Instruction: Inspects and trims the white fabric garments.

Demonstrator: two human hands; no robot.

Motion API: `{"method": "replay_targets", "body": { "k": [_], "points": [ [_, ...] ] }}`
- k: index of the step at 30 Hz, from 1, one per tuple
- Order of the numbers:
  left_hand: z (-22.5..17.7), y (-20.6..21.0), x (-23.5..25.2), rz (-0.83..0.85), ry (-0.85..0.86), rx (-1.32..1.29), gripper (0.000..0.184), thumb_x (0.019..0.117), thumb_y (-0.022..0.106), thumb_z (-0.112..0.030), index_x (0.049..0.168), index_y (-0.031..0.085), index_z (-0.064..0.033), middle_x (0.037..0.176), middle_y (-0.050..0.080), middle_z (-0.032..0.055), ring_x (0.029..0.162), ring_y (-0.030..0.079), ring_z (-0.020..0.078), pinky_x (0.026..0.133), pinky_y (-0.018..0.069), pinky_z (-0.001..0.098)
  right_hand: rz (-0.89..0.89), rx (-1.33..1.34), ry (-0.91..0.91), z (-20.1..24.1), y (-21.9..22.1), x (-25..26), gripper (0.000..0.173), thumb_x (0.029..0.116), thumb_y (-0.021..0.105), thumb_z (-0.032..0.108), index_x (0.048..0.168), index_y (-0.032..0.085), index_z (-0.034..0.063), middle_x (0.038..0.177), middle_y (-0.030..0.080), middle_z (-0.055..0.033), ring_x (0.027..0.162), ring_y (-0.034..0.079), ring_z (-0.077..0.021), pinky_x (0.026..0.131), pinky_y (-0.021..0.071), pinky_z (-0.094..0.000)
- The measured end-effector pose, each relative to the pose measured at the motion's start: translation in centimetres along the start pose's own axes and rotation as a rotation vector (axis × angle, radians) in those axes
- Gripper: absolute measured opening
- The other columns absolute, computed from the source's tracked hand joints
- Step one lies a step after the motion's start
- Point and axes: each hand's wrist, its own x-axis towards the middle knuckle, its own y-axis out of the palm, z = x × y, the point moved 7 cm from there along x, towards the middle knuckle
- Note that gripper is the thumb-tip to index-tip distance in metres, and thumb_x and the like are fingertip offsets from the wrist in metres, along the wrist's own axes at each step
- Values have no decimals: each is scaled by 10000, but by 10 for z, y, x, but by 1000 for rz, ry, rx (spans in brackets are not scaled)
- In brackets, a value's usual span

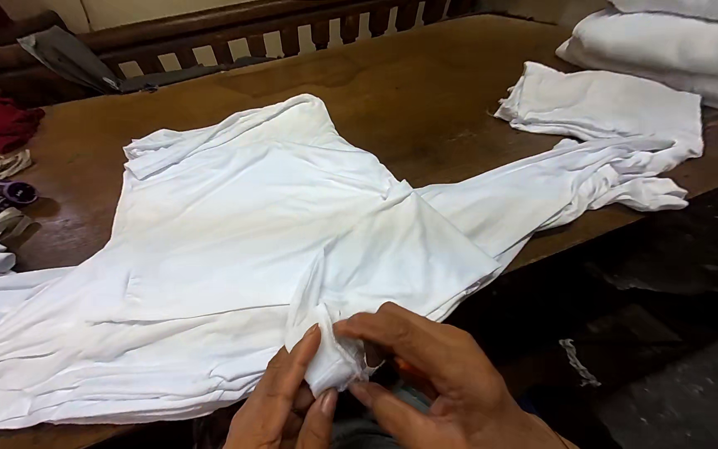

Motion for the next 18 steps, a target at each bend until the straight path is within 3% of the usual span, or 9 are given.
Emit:
{"method": "replay_targets", "body": {
  "k": [2, 6, 11, 15, 18],
  "points": [
    [0, -1, 0, 11, 7, -19, 494, 962, 649, 30, 1445, 545, 20, 1400, 623, 84, 1015, 703, 93, 898, 606, 262, 31, -102, -67, 3, 3, -1, 288, 951, 668, 195, 1214, 715, 88, 888, 620, -12, 740, 573, -22, 605, 483, -151],
    [1, -5, -1, 23, 29, 22, 465, 973, 662, -30, 1430, 577, -15, 1387, 635, 67, 1069, 695, 101, 928, 602, 275, 22, -230, -221, 12, 1, -5, 143, 995, 583, 142, 1004, 704, 68, 818, 624, -48, 683, 580, -72, 554, 451, -178],
    [4, -14, -1, 6, 21, 56, 422, 989, 640, -68, 1408, 605, -25, 1369, 655, 88, 1162, 677, 167, 1014, 569, 334, 119, -273, -246, 16, 5, -10, 199, 1038, 448, 128, 987, 630, 65, 824, 607, -63, 662, 574, -115, 512, 423, -226],
    [10, -18, -1, 2, -21, 5, 403, 1033, 602, -186, 1406, 613, -35, 1368, 655, 96, 1169, 665, 168, 1026, 542, 332, 316, -65, -225, 27, 16, -18, 208, 1021, 456, 85, 962, 647, 27, 829, 633, -124, 675, 611, -194, 518, 454, -294],
    [10, -19, -2, -51, -66, -95, 410, 989, 653, -84, 1385, 615, 13, 1338, 665, 124, 1112, 693, 179, 971, 581, 329, 415, 43, -212, 36, 24, -25, 201, 998, 472, 71, 951, 657, 8, 827, 633, -149, 662, 603, -232, 518, 444, -333]
  ]
}}
